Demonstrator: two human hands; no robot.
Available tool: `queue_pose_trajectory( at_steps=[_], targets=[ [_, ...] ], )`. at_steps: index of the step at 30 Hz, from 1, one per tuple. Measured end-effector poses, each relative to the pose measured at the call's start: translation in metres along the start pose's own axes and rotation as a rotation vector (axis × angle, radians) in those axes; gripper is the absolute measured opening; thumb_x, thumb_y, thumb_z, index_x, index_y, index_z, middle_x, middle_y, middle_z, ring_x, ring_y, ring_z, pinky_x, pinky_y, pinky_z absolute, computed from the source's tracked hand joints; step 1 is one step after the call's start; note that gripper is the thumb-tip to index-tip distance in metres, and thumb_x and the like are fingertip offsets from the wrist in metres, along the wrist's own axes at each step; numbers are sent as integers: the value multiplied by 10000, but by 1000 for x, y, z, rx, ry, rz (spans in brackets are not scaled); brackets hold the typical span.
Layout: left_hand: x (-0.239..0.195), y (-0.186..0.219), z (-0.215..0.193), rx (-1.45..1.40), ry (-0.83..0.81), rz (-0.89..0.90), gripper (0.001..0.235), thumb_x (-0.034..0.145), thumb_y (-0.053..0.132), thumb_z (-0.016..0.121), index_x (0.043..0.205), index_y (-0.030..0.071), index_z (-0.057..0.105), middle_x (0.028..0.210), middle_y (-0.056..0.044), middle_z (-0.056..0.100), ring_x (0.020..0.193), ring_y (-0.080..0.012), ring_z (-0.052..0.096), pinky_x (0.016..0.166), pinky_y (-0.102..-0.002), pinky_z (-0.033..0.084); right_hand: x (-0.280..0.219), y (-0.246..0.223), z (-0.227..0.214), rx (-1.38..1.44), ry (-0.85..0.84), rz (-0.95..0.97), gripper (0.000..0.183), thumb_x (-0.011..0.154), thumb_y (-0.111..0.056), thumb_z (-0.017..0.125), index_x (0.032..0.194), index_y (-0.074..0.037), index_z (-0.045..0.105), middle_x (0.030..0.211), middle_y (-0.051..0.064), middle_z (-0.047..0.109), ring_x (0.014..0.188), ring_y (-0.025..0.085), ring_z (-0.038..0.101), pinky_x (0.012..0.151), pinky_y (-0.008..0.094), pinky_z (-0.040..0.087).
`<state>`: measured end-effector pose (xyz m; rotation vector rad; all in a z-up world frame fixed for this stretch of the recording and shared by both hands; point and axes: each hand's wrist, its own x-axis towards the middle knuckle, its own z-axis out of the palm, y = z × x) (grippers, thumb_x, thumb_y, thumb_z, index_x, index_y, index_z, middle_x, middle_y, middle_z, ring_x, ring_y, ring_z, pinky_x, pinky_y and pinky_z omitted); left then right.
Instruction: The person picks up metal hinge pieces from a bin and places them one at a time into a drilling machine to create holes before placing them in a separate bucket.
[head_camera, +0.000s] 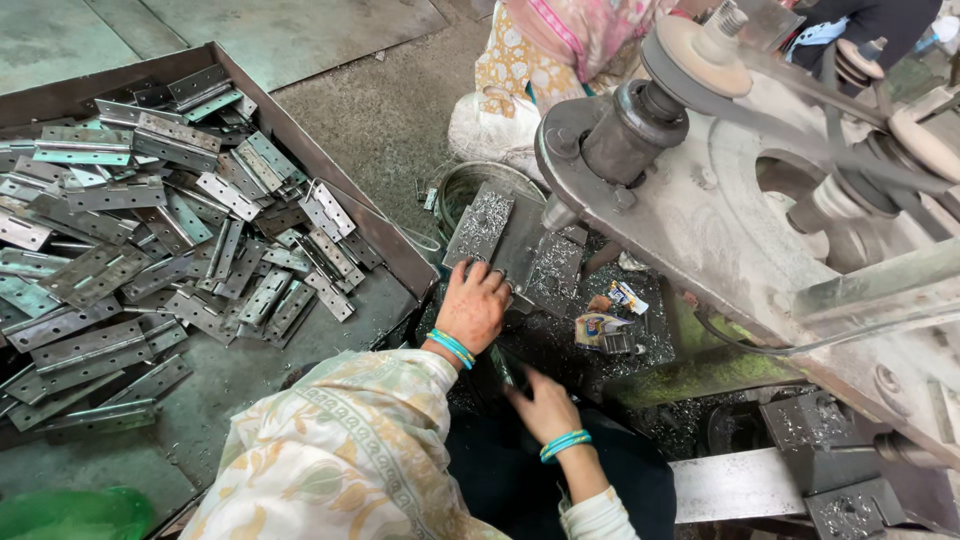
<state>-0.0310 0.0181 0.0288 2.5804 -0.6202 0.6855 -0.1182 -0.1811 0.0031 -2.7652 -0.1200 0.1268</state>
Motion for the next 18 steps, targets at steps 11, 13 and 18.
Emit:
queue_pose_trajectory(
  at_steps=[11, 13, 18],
  targets=[
    [26, -18, 22, -938, 106, -335, 313, 822, 136, 721, 1124, 59, 743, 1115, -113, 705, 1113, -290, 610, 985, -382, 494, 73, 21, -11, 850, 424, -48, 326, 891, -151, 774, 1187, -39, 698, 1033, 126, 752, 857, 155, 705, 747, 343, 579],
    [31, -21, 23, -764, 121, -386, 405, 795, 129, 723, 1196, 68, 737, 1205, -113, 669, 1154, -311, 572, 970, -422, 477, 80, 23, -11, 688, 529, 1, 266, 874, -127, 786, 1116, -43, 717, 981, 130, 744, 828, 190, 712, 727, 357, 583],
    [37, -28, 28, -103, 62, -312, 444, 776, 138, 710, 1216, 79, 715, 1429, -95, 559, 1314, -350, 455, 1020, -489, 433, 107, 3, -6, 105, 436, -107, 280, 788, -31, 763, 1060, -44, 698, 1030, 132, 720, 884, 284, 743, 804, 381, 591]
  ],
)
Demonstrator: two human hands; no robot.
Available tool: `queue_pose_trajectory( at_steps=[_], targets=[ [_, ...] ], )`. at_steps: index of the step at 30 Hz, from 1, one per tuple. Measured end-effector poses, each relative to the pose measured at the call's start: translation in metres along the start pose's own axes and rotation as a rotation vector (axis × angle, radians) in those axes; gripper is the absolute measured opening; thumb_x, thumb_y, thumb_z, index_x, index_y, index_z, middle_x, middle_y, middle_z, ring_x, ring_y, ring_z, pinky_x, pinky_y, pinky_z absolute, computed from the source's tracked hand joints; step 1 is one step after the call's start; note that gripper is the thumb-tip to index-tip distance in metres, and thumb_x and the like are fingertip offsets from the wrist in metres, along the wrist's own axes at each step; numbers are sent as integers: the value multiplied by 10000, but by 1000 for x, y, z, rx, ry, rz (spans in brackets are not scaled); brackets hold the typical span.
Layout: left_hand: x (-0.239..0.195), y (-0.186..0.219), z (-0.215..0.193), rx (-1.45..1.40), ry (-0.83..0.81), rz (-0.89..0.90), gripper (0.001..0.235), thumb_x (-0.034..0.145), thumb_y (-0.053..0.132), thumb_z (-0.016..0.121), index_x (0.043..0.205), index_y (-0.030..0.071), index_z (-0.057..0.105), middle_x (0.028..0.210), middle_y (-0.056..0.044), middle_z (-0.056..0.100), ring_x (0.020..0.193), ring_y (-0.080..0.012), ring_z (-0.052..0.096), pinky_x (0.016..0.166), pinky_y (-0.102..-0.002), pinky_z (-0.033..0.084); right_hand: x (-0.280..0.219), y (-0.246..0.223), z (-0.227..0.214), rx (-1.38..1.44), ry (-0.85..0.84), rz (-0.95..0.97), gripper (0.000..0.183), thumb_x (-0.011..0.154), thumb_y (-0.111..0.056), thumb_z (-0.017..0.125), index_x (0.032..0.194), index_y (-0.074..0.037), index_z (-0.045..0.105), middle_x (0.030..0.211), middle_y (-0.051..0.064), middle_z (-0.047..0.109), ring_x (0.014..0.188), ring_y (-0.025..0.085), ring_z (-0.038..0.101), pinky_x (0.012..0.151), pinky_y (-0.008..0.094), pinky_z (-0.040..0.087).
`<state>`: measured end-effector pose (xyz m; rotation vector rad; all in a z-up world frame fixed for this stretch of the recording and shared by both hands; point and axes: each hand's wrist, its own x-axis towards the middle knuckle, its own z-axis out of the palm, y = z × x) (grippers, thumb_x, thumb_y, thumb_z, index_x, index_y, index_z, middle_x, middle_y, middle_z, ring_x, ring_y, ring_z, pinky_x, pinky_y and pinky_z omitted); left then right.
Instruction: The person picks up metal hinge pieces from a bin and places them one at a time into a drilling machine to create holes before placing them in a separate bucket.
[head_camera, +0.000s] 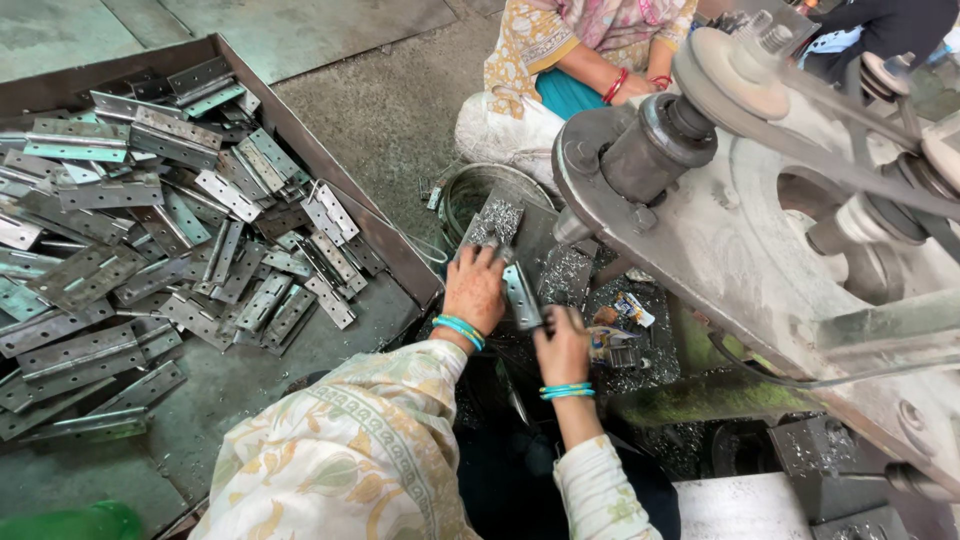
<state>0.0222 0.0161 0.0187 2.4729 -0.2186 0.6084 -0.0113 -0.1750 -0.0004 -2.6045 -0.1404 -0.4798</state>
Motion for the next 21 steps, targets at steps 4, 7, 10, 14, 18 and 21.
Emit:
queue_pose_trajectory(
  at_steps=[4, 7, 10, 14, 18, 21],
  targets=[
    [-13, 4, 12, 102, -211, 125, 351, 849, 264, 675, 1137, 70, 725, 1400, -111, 563, 1348, -374, 421, 1059, -576, 372, -8, -22, 7, 0, -22, -157, 399, 768, -22, 761, 1160, -26, 686, 1136, 194, 678, 1005, 400, 677, 869, 444, 555],
    [-19, 5, 22, 212, -293, 193, 354, 859, 272, 633, 1136, 78, 737, 1360, -113, 576, 1365, -379, 393, 1072, -652, 321, -13, -36, -9, 78, -73, -120, 419, 814, -81, 733, 1226, -44, 666, 1194, 188, 682, 1058, 385, 684, 912, 439, 553],
    [-20, 7, 31, 290, -297, 208, 319, 898, 219, 586, 1144, 102, 752, 1348, -90, 602, 1389, -374, 390, 1099, -677, 301, -44, -44, -42, -7, -223, -40, 495, 839, -214, 733, 1302, -72, 632, 1235, 198, 676, 1102, 396, 664, 935, 458, 535],
    [-10, 8, 38, 292, -315, 186, 297, 920, 206, 557, 1112, 113, 763, 1357, -76, 604, 1383, -361, 390, 1109, -683, 288, -94, -43, -52, -195, -535, 174, 632, 852, -353, 724, 1410, -138, 523, 1239, 190, 673, 1137, 397, 645, 938, 475, 536],
    [-6, 10, 40, 283, -238, 176, 306, 880, 206, 571, 1094, 112, 768, 1338, -70, 612, 1358, -359, 402, 1092, -690, 288, -146, -29, -13, -175, -585, 419, 713, 842, -352, 717, 1487, -200, 452, 1175, 193, 702, 1093, 403, 675, 921, 485, 561],
    [-6, 7, 40, 279, -279, 190, 292, 906, 205, 567, 1098, 115, 768, 1333, -71, 616, 1373, -364, 399, 1102, -686, 293, -173, -6, 13, -82, -454, 371, 686, 817, -339, 742, 1438, -179, 499, 1108, 210, 730, 1031, 424, 696, 863, 503, 576]
  ],
)
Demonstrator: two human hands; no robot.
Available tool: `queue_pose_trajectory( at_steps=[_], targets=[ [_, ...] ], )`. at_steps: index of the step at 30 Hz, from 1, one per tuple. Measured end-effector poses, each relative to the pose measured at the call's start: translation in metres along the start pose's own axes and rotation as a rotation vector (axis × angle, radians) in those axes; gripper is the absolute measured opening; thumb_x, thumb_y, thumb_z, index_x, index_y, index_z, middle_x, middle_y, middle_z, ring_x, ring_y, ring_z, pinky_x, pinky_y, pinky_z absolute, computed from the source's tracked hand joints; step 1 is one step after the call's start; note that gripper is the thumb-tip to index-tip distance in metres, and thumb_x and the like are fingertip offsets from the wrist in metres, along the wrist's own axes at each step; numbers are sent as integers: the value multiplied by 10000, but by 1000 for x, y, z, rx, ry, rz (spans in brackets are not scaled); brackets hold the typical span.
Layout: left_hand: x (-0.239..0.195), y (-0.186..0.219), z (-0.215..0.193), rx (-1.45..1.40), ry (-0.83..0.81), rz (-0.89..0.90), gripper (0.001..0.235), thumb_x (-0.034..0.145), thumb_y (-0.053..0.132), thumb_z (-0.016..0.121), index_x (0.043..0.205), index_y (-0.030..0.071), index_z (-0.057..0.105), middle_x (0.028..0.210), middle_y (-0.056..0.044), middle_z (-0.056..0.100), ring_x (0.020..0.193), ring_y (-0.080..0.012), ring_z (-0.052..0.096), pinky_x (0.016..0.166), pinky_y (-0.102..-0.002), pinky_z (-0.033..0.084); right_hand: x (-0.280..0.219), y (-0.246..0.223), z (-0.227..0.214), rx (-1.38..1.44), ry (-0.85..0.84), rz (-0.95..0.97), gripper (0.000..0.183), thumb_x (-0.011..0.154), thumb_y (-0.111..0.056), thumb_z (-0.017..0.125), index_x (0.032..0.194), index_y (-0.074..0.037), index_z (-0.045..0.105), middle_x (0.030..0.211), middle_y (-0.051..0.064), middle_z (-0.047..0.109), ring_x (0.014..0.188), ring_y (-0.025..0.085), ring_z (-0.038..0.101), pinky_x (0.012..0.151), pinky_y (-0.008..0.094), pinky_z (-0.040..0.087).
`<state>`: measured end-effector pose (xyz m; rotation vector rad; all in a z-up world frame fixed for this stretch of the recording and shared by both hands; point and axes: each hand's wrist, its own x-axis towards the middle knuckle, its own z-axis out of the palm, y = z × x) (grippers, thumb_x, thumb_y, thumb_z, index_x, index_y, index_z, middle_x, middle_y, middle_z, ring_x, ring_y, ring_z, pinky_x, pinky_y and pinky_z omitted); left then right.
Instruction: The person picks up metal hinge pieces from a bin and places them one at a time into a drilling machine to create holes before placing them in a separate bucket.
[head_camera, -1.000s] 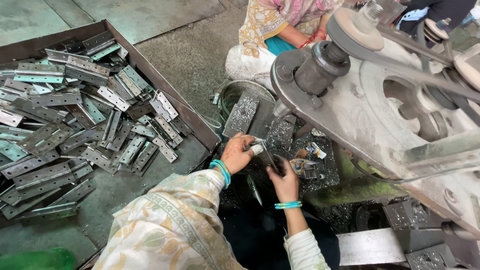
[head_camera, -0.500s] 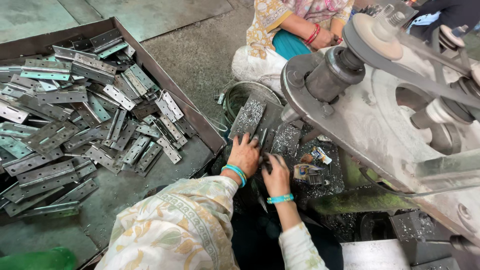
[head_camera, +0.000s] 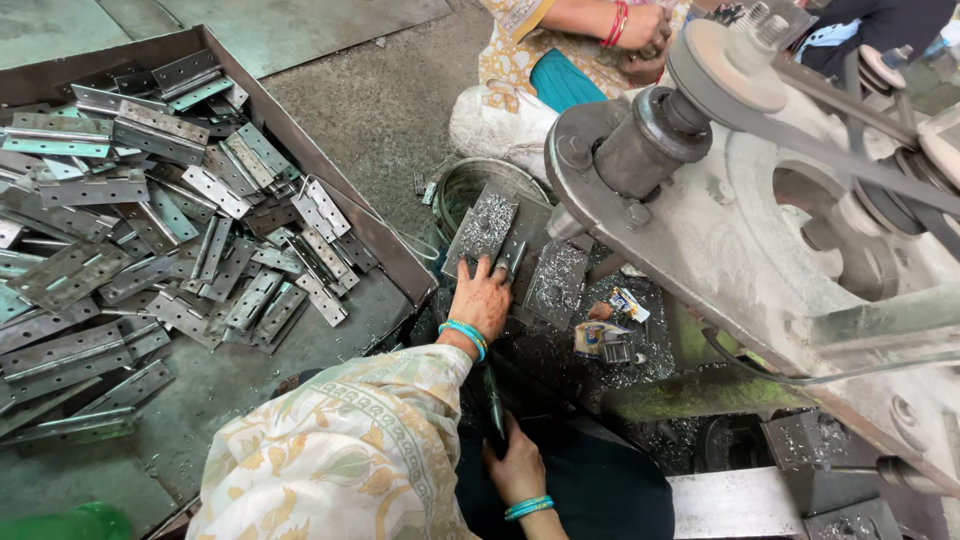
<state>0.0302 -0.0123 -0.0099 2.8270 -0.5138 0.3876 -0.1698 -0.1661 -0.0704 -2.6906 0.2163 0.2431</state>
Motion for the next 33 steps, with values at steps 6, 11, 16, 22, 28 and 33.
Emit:
queue_pose_trajectory(
  at_steps=[6, 11, 16, 22, 28, 33],
  targets=[
    [-3, 3, 8, -7, 93, 0, 316, 888, 200, 566, 1122, 117, 761, 1345, -65, 615, 1342, -382, 411, 1096, -692, 301, 19, 19, 23, -60, -82, 70, 711, 806, -345, 745, 1444, -178, 481, 1017, 225, 742, 948, 442, 710, 821, 521, 588],
    [-3, -6, 8, 20, 51, 1, 305, 910, 198, 556, 1120, 108, 759, 1390, -78, 595, 1380, -382, 393, 1097, -678, 303, 22, 27, 41, -98, -27, 48, 676, 822, -359, 739, 1417, -152, 496, 961, 239, 742, 899, 455, 712, 807, 537, 584],
    [-10, 0, 11, 28, 94, -6, 312, 894, 203, 556, 1110, 114, 762, 1393, -85, 589, 1366, -378, 395, 1093, -679, 303, 16, 29, 44, -67, -6, 53, 658, 808, -348, 740, 1400, -175, 513, 973, 233, 746, 912, 456, 711, 815, 537, 581],
    [-2, 3, 17, 7, 83, -42, 293, 902, 201, 558, 1087, 114, 768, 1361, -82, 605, 1363, -370, 401, 1092, -667, 314, 19, 2, -20, -101, -89, -7, 682, 804, -365, 747, 1422, -207, 507, 1062, 220, 730, 988, 451, 696, 844, 535, 571],
    [24, 3, 25, -17, 154, -68, 271, 899, 196, 561, 1038, 111, 777, 1340, -73, 623, 1350, -358, 414, 1120, -669, 306, 20, 3, -5, -145, -123, 82, 735, 812, -362, 717, 1486, -236, 451, 1056, 230, 732, 984, 447, 699, 860, 530, 579],
    [23, -3, 25, -21, 192, -48, 281, 857, 201, 568, 1014, 104, 780, 1342, -94, 626, 1333, -374, 416, 1083, -670, 299, 20, 23, 35, -27, 0, 23, 741, 784, -357, 749, 1447, -177, 473, 1051, 230, 729, 963, 457, 696, 819, 541, 579]
  ],
)
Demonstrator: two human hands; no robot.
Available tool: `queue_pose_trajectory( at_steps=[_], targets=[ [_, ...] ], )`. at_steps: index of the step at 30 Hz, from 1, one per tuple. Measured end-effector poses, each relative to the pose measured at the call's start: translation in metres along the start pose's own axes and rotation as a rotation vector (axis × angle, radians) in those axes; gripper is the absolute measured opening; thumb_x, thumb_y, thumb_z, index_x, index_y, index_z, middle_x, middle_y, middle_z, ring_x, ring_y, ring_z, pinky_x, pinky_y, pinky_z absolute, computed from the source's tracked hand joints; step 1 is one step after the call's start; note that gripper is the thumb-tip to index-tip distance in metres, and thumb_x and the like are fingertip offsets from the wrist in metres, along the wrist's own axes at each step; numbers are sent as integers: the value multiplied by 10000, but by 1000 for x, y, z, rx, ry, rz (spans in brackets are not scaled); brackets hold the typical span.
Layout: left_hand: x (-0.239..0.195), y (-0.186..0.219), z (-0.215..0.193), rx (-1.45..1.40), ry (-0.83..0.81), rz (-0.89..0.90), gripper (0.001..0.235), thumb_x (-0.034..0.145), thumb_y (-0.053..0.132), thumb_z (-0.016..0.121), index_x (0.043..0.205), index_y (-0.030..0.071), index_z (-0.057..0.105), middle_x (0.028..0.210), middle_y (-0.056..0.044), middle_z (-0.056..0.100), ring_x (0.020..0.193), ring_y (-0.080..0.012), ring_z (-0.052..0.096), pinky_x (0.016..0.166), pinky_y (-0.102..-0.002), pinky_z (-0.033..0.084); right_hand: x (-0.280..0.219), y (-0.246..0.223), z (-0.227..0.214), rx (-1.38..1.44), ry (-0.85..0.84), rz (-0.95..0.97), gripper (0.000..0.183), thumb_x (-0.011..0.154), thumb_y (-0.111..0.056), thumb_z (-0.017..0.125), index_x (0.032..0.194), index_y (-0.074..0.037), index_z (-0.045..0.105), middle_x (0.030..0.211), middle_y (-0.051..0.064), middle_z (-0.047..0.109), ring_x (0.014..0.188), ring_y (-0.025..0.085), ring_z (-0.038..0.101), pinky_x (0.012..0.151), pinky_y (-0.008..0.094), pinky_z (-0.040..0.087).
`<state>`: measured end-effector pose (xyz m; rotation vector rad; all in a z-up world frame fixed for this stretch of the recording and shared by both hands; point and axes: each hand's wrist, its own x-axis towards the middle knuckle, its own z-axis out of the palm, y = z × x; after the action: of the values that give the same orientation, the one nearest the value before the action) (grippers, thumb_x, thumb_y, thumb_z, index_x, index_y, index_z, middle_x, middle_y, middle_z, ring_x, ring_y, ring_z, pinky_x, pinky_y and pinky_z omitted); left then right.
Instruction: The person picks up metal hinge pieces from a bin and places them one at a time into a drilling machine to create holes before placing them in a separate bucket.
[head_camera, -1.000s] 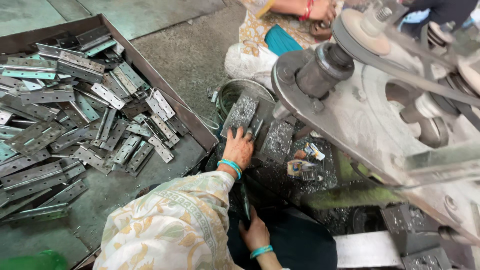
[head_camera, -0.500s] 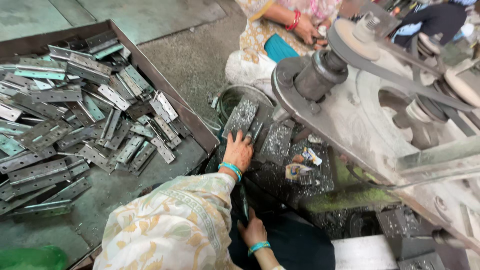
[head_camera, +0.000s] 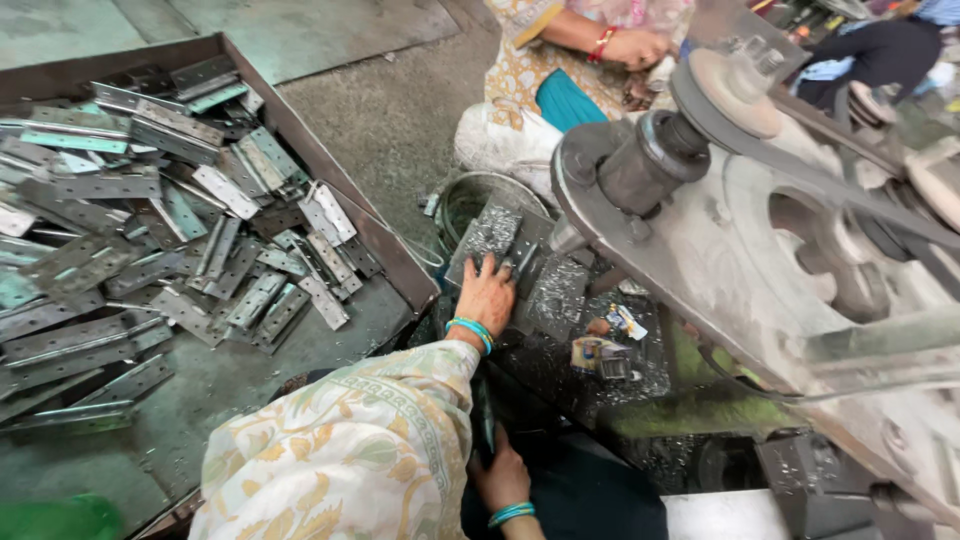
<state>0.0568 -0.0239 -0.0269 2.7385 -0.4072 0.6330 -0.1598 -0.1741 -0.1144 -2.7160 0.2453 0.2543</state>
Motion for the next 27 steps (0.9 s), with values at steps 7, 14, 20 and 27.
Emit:
queue_pose_trajectory(
  at_steps=[7, 14, 20, 27],
  targets=[
    [10, -1, 6, -17, -66, -27, 258, 914, 174, 556, 1020, 101, 779, 1328, -60, 636, 1361, -360, 421, 1133, -690, 279, 7, -26, -75, -109, -114, -57, 676, 846, -411, 737, 1434, -159, 519, 1059, 240, 735, 992, 435, 705, 863, 506, 583],
    [22, -2, 12, -13, -40, -40, 277, 931, 179, 543, 1053, 101, 778, 1316, -57, 638, 1392, -363, 409, 1145, -700, 262, -8, -12, -21, 7, -22, -49, 754, 788, -314, 753, 1461, -161, 450, 1091, 213, 720, 980, 450, 690, 827, 532, 577],
    [0, 1, 6, 48, -37, 25, 350, 905, 209, 530, 1148, 97, 755, 1382, -84, 602, 1383, -380, 387, 1113, -706, 257, -15, -7, -13, 20, -31, -1, 728, 809, -321, 726, 1472, -186, 458, 1064, 213, 737, 977, 446, 700, 834, 533, 575],
    [10, 1, 3, -10, -130, -15, 358, 963, 219, 512, 1224, 116, 734, 1382, -71, 596, 1421, -370, 367, 1156, -742, 217, 5, -31, -77, -109, -120, -48, 669, 843, -363, 736, 1446, -197, 498, 1065, 239, 731, 999, 448, 694, 857, 522, 572]
  ],
)
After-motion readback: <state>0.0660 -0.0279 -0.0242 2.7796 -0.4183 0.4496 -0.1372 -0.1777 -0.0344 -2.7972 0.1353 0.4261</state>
